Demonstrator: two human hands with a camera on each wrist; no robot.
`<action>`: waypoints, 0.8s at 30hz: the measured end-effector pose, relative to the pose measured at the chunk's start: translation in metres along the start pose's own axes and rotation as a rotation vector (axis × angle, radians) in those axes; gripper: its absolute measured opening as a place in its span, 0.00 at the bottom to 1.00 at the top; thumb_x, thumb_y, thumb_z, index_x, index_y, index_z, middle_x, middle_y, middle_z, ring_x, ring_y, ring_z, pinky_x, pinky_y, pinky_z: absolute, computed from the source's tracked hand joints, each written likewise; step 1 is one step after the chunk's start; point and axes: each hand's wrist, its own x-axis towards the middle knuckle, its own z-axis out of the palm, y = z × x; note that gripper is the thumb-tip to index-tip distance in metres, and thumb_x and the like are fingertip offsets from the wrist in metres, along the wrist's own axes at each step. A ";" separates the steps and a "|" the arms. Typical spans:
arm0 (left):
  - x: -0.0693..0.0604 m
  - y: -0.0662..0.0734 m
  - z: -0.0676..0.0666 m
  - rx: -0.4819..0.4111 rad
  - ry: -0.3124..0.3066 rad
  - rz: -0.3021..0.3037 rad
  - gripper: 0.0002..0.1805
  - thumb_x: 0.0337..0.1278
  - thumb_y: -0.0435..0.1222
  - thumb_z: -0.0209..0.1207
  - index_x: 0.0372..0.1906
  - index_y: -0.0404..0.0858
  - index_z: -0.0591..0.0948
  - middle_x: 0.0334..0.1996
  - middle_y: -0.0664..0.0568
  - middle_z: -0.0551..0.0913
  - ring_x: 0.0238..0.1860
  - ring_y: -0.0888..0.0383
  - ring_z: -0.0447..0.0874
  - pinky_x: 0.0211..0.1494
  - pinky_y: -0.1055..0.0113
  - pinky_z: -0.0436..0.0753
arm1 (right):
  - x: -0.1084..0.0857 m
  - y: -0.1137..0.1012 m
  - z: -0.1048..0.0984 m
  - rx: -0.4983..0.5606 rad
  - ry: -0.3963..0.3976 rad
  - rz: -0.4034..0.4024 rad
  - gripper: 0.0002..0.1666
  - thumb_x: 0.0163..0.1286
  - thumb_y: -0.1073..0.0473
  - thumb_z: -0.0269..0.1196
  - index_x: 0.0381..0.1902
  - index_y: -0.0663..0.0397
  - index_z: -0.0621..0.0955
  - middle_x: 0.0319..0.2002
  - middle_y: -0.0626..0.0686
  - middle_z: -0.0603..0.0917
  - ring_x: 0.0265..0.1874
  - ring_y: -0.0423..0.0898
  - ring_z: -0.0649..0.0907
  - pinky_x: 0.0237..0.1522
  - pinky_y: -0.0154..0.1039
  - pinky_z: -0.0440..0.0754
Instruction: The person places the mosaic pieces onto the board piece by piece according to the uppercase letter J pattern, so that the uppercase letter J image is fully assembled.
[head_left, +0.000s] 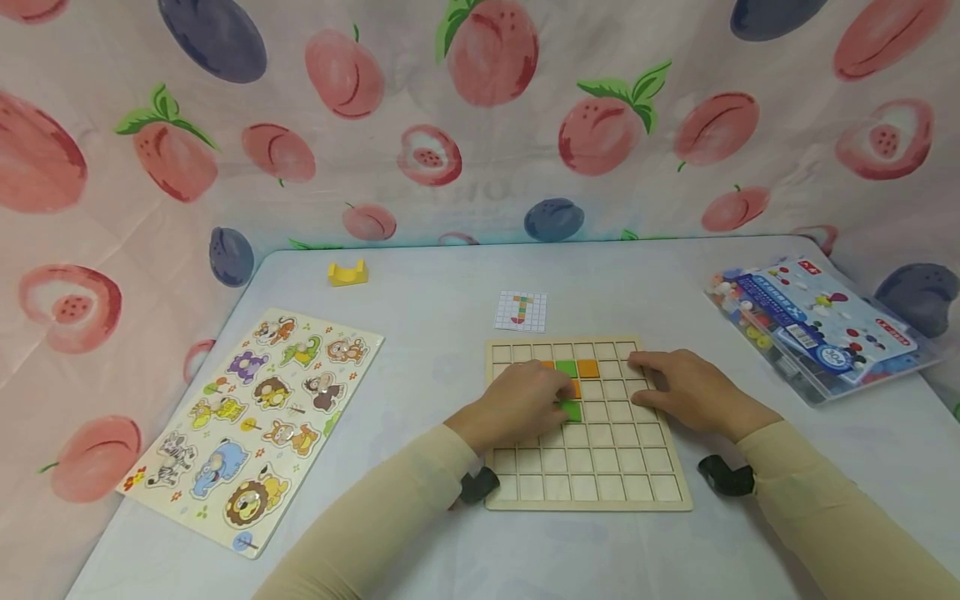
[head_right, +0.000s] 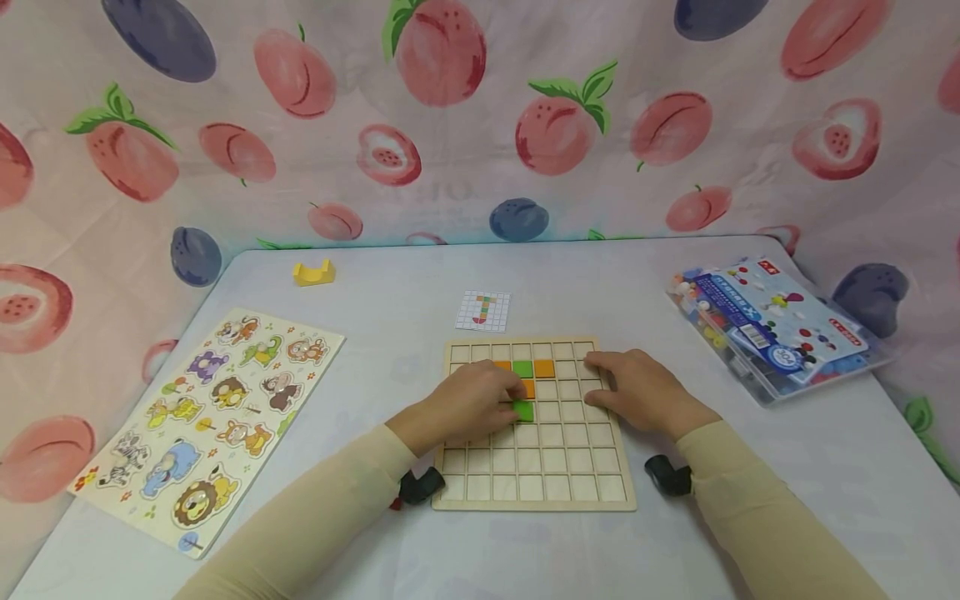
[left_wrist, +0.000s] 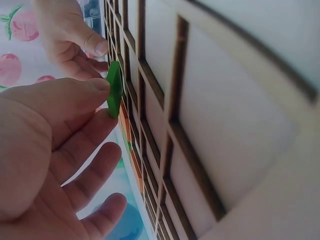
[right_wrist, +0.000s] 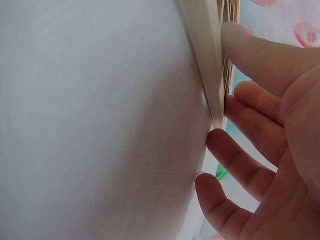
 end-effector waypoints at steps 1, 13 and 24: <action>0.000 0.000 0.000 0.002 0.001 -0.001 0.12 0.62 0.41 0.67 0.49 0.46 0.87 0.41 0.63 0.86 0.45 0.62 0.80 0.52 0.69 0.76 | 0.000 0.000 0.000 0.000 0.000 0.000 0.37 0.68 0.49 0.68 0.68 0.61 0.74 0.63 0.68 0.76 0.61 0.70 0.72 0.61 0.67 0.67; 0.003 0.002 0.002 0.012 -0.003 -0.013 0.13 0.61 0.39 0.66 0.50 0.45 0.86 0.39 0.63 0.85 0.42 0.62 0.80 0.52 0.67 0.76 | 0.000 -0.002 -0.002 -0.006 -0.006 0.004 0.37 0.68 0.49 0.67 0.69 0.61 0.73 0.63 0.68 0.75 0.62 0.70 0.72 0.62 0.67 0.66; 0.005 0.005 0.000 0.013 -0.026 -0.023 0.09 0.62 0.38 0.65 0.46 0.47 0.86 0.33 0.65 0.81 0.39 0.62 0.77 0.48 0.66 0.76 | 0.000 0.000 0.000 -0.012 0.002 -0.010 0.36 0.68 0.50 0.67 0.68 0.63 0.73 0.62 0.68 0.76 0.61 0.70 0.73 0.61 0.66 0.67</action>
